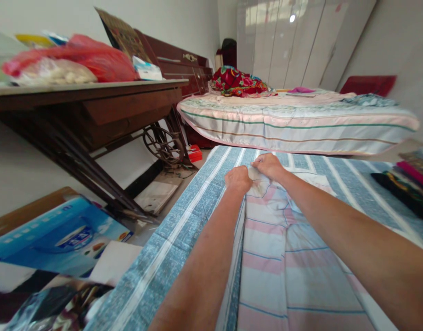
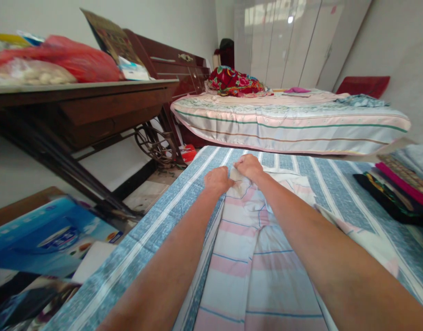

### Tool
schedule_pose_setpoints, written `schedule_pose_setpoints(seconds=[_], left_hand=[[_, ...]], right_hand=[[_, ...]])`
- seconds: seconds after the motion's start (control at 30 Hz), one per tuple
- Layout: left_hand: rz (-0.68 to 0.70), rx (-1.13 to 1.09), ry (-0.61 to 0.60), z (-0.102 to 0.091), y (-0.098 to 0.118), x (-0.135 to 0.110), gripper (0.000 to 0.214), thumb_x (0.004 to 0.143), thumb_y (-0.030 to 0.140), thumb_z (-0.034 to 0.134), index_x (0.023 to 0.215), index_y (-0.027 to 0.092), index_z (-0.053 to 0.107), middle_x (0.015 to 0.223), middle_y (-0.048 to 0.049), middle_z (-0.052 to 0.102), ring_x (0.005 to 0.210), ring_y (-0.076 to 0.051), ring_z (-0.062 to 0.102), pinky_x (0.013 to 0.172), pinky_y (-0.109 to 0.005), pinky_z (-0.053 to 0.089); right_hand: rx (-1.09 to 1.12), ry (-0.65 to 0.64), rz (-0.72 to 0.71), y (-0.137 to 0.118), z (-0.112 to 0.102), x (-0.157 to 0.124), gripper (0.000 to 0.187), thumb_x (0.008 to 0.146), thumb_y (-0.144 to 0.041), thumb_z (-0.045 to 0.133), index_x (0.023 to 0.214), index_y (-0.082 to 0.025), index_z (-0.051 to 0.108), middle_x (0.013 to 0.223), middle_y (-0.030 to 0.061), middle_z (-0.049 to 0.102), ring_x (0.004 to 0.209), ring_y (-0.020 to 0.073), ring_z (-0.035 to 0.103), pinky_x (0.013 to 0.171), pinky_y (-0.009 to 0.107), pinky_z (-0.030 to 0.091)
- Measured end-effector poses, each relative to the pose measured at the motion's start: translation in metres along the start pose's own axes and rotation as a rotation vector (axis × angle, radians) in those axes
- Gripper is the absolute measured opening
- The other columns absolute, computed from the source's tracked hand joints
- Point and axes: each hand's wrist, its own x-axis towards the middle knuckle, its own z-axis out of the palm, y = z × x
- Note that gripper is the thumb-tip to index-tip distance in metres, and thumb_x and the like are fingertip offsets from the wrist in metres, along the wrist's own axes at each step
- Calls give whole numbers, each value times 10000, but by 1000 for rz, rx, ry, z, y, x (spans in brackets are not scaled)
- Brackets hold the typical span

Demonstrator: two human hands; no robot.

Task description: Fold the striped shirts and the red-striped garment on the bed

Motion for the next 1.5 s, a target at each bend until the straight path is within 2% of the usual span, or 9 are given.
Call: schedule_pose_setpoints(seconds=[0.1,0.2,0.33,0.6,0.8,0.97,1.1,1.33,1.5], left_hand=[[115,70,85,5,0,-3,351,770,367,623,1077,197,605,1128,-108,582,1077,-247,554,908,-332,419],[213,122,119,10,-1,-5,238,816,301,554,1014,205,645,1087,-85,574,1052,-221,552,885,-298,425],[282,187,128,16,-1,-6,216,830,215,492,958,201,664,992,-81,589,1029,-214,535,855,-285,430],[265,254,140,24,-3,-6,296,843,169,417,1048,211,626,1059,-93,551,1045,-222,494,866,-324,418],[275,264,147,21,-1,-8,281,840,153,420,1012,195,638,1056,-93,566,1055,-227,488,877,-338,410],[325,270,168,14,6,-9,240,836,177,450,960,167,655,990,-91,612,1029,-218,513,889,-305,404],[353,282,147,16,12,-8,240,832,162,436,916,158,661,972,-90,638,984,-210,547,859,-294,425],[341,304,151,26,13,-8,242,852,171,416,966,142,627,1010,-110,626,984,-228,554,828,-328,442],[359,327,182,25,13,-10,222,885,196,395,961,162,600,1045,-89,602,990,-221,539,839,-340,438]], right_hand=[[41,-36,5,1,-11,-4,90,659,-253,664,706,-176,661,577,-5,595,624,146,582,561,220,421],[77,-83,18,5,-19,-12,216,618,-196,690,829,-165,658,495,-43,549,483,114,526,471,208,393],[67,-129,47,10,-19,-20,261,576,-159,720,824,-162,639,417,-61,490,396,113,481,414,216,365],[-98,-14,-36,14,-12,-21,292,534,25,617,698,-217,629,706,11,626,861,211,601,757,273,431],[-150,5,-73,19,-15,-28,229,572,-33,650,675,-236,635,709,8,633,853,206,592,777,281,423],[-197,40,-73,16,-39,-41,62,698,-218,643,758,-224,661,777,35,656,783,210,600,701,293,422],[-263,50,-66,23,-68,-72,90,732,-270,617,794,-234,672,815,38,671,810,223,604,685,294,411],[-539,-9,21,69,-120,-140,274,794,-302,539,1035,-229,646,1128,89,615,947,251,598,753,320,418],[-531,-89,4,99,-129,-161,316,791,-421,540,979,-193,651,1028,114,625,1012,267,555,796,321,411]])
